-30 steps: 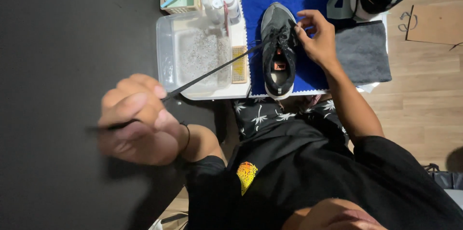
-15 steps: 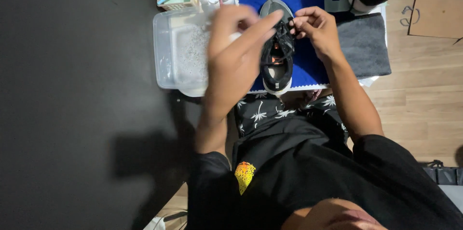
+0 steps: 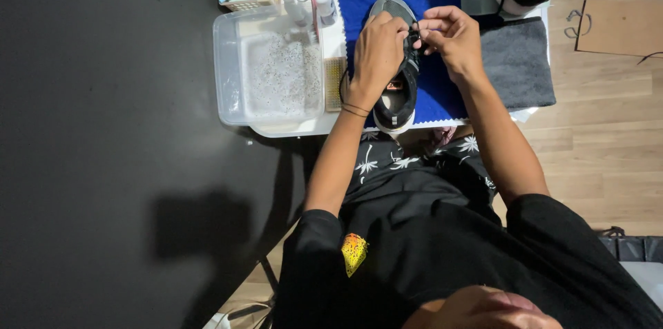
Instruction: The person is threading shoelaces through the eyelets of a black sneaker on a service counter.
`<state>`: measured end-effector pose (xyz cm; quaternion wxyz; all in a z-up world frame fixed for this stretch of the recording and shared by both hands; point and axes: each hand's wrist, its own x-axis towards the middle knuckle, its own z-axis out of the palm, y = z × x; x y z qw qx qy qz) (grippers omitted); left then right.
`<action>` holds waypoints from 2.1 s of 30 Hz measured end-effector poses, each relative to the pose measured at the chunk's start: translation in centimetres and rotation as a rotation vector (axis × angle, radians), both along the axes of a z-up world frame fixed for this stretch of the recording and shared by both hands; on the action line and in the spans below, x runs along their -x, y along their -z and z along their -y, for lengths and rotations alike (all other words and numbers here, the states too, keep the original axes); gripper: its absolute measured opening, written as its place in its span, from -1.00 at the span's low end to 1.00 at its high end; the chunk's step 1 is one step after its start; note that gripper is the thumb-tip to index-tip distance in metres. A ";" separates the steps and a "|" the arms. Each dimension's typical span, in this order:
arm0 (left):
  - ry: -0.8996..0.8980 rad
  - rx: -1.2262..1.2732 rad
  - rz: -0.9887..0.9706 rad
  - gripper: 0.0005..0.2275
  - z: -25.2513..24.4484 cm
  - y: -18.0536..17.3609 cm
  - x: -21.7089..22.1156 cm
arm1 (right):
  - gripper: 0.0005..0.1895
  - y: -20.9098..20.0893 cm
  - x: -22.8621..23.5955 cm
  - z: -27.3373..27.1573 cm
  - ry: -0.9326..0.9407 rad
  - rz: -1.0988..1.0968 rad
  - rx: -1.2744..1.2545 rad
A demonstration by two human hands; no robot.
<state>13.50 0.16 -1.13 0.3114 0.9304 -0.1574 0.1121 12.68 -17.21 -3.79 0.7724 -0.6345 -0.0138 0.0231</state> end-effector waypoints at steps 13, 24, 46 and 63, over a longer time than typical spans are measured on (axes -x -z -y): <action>-0.055 0.024 0.007 -0.90 0.0 -0.1 0.1 | -0.85 0.6 0.1 -0.5 -0.016 0.151 0.138; -0.044 -0.020 0.104 -0.76 0.1 0.6 0.1 | -0.77 -1.1 0.9 -0.4 0.044 0.557 0.513; 0.009 0.255 -0.030 -0.96 0.1 1.1 -0.1 | -0.57 -1.7 1.3 -1.2 0.126 0.658 0.519; 0.014 0.395 -0.039 -0.87 0.0 0.4 0.0 | -0.63 -3.2 1.6 -0.8 0.136 0.742 0.597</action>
